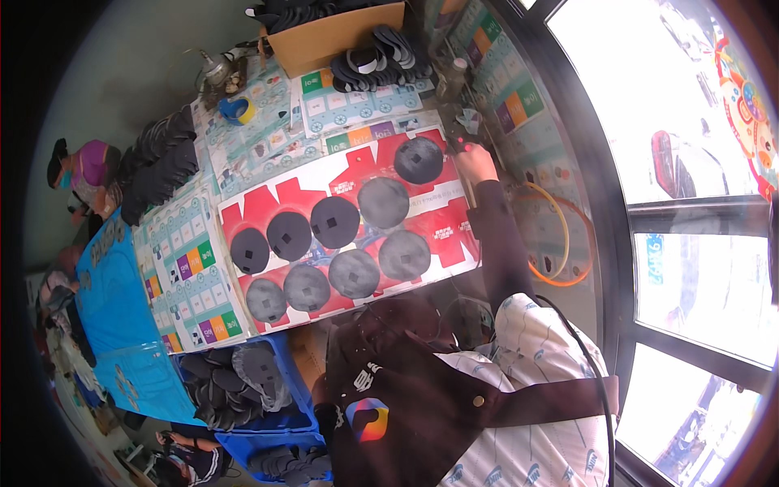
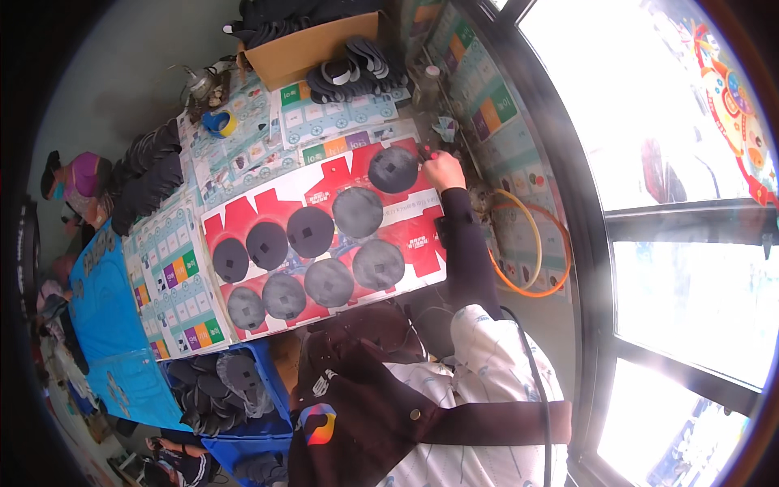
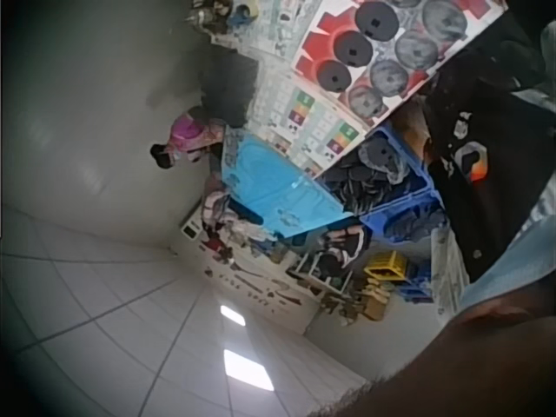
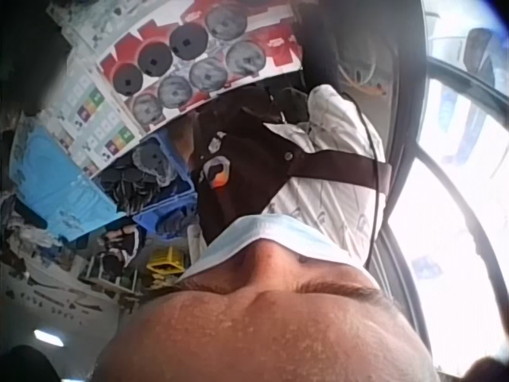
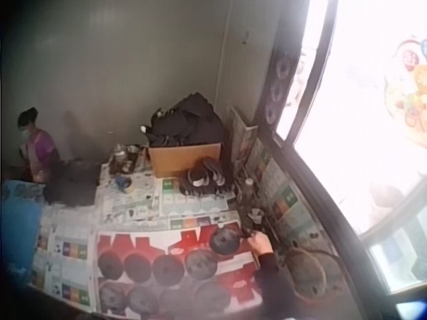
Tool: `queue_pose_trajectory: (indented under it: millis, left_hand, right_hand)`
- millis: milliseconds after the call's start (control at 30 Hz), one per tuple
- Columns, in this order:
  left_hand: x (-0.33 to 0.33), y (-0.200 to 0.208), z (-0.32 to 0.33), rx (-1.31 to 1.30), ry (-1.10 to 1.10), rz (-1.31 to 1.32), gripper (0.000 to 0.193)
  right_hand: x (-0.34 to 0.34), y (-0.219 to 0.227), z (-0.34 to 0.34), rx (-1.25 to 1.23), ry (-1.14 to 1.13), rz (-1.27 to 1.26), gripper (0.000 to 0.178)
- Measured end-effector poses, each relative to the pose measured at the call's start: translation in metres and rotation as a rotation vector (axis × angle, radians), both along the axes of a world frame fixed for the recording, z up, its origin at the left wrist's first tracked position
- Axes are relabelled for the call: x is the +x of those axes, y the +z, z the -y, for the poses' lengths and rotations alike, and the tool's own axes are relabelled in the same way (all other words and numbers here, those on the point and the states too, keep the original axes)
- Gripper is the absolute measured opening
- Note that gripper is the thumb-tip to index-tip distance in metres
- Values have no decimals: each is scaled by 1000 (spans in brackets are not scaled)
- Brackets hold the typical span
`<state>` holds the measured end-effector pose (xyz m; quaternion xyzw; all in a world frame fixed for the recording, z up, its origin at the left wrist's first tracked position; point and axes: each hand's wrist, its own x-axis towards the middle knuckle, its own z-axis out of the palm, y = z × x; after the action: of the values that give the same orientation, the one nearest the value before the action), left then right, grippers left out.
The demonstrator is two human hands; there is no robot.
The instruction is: Organizing and preparing circular shoe components for manufacturing.
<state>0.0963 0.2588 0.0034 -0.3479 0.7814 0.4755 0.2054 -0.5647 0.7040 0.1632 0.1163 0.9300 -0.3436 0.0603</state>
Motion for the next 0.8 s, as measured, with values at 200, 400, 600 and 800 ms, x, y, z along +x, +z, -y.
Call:
queue_pose_trajectory:
  millis: [200, 400, 600, 800]
  left_hand:
    - [7, -7, 3, -281, -256, -9, 44]
    - [-9, 15, -11, -194, -160, 39, 44]
    - [-13, 30, -13, -189, -122, 56, 45]
    - [-1, 21, -16, -255, -165, -34, 44]
  right_hand:
    - [12, -3, -7, -76, 74, 363, 27]
    - [5, -8, 7, -289, -56, -10, 17]
    - [4, 0, 18, -241, 191, 302, 16]
    - [10, -1, 28, -406, 65, 165, 11]
